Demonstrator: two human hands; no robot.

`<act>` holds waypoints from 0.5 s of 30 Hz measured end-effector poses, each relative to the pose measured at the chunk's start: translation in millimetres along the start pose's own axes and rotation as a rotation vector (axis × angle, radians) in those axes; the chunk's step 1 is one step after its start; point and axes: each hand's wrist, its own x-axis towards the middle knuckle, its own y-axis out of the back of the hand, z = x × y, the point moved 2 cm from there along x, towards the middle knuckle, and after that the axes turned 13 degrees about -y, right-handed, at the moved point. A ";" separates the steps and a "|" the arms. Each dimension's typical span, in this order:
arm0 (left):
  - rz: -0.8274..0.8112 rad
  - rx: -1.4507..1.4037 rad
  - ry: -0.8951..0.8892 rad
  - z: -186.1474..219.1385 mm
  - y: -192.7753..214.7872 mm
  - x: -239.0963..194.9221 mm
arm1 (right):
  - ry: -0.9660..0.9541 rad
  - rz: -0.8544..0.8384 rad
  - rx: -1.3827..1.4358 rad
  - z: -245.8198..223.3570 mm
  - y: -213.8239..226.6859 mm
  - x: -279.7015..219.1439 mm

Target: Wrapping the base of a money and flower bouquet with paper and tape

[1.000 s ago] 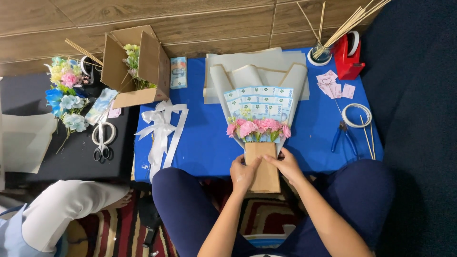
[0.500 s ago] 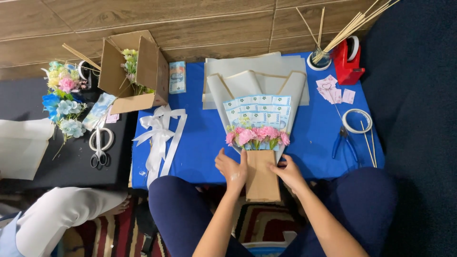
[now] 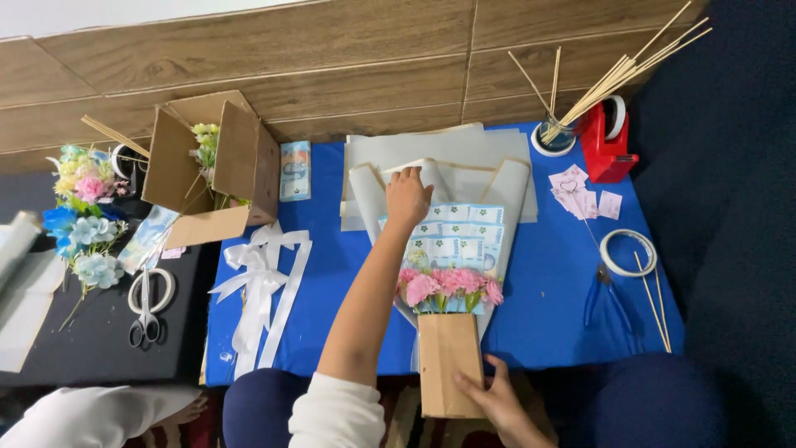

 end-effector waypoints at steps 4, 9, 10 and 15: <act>-0.109 0.073 -0.027 -24.2 -41.3 52.0 | -0.180 -0.002 0.014 -13.9 1.0 -9.6; -0.305 -0.002 0.172 -29.8 -40.4 77.6 | -0.111 -0.026 0.150 19.4 6.2 39.3; -0.397 -0.025 0.260 -26.1 -32.5 78.2 | -0.078 -0.001 0.155 29.9 8.9 51.7; -0.203 -0.091 0.186 -43.2 -53.7 75.4 | -0.193 -0.004 0.127 -6.8 7.4 4.9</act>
